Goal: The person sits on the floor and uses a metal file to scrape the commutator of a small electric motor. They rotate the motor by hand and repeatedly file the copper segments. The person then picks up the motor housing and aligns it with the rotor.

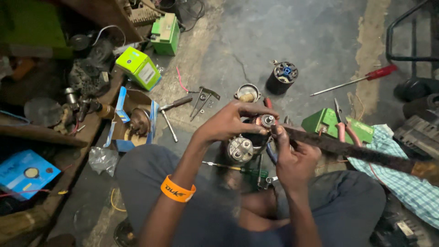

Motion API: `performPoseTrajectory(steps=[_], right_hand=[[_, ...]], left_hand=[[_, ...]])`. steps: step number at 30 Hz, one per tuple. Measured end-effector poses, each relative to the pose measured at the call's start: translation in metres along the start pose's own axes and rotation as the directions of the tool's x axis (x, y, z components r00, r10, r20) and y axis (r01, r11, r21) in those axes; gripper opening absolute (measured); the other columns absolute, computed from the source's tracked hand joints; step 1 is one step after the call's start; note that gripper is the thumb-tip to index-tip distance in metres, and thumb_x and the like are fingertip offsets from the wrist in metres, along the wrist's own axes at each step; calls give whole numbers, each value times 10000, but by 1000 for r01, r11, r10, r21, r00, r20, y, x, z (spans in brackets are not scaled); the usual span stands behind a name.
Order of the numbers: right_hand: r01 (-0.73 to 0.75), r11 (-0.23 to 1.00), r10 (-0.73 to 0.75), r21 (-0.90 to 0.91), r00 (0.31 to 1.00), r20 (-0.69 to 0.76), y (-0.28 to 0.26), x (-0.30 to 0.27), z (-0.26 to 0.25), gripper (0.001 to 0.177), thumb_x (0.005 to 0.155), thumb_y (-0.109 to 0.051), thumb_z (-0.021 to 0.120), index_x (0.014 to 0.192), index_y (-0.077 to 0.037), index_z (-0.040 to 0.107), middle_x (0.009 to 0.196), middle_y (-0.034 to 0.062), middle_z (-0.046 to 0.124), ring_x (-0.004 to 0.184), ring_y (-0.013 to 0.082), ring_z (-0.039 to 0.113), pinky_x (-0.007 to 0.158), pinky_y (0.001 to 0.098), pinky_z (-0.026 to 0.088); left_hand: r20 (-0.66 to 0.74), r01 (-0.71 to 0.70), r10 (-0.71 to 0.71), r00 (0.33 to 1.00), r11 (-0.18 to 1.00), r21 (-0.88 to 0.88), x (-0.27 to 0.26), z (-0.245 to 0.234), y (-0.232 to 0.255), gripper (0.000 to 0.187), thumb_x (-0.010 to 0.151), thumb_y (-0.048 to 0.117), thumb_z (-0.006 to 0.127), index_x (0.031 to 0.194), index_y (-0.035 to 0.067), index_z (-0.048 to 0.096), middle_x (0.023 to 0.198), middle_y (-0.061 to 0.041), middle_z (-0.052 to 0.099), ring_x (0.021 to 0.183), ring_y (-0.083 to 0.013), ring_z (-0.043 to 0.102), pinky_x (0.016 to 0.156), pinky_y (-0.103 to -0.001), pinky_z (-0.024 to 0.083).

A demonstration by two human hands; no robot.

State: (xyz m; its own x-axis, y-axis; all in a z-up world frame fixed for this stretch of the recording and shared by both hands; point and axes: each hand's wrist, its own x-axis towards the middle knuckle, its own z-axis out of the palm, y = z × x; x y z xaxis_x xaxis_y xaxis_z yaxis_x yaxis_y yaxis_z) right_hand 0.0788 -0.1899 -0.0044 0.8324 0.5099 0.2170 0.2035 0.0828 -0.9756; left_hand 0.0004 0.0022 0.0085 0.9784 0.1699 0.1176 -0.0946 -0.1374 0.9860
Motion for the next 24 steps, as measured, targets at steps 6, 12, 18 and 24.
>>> performPoseTrajectory(steps=[6, 12, 18, 24], right_hand=[[31, 987, -35, -156, 999, -28, 8, 2, 0, 140, 1008, -75, 696, 1044, 49, 749, 895, 17, 719, 783, 48, 612, 638, 217, 476], [40, 983, -43, -179, 999, -16, 7, 0, 3, 125, 1039, -76, 701, 1020, 39, 748, 847, 20, 672, 756, 53, 571, 638, 228, 451], [253, 861, -233, -440, 967, 100, -7, 3, -1, 138, 994, -70, 701, 1021, 57, 750, 897, 74, 728, 801, 120, 670, 727, 285, 515], [81, 996, -79, 24, 994, -73, -3, 3, -5, 148, 1047, -85, 655, 1050, 44, 727, 958, 52, 745, 872, 103, 698, 828, 254, 568]], left_hand=[[0, -49, 49, 999, 999, -22, 1, -3, -1, 484, 833, 256, 835, 1282, 109, 728, 1159, -71, 765, 1093, -137, 671, 1010, -324, 524], [-21, -82, 84, 996, 994, 65, -1, -5, -7, 506, 810, 268, 864, 1281, 124, 749, 1103, -84, 659, 1057, -183, 632, 967, -344, 515], [-9, -73, 74, 997, 995, 65, 0, -2, -3, 483, 828, 255, 846, 1281, 122, 746, 1130, -69, 732, 1090, -159, 665, 1002, -340, 520], [-39, -53, 50, 998, 997, -65, 2, 6, -9, 463, 816, 172, 830, 1260, 79, 737, 1149, -47, 767, 1077, -130, 698, 1001, -309, 556]])
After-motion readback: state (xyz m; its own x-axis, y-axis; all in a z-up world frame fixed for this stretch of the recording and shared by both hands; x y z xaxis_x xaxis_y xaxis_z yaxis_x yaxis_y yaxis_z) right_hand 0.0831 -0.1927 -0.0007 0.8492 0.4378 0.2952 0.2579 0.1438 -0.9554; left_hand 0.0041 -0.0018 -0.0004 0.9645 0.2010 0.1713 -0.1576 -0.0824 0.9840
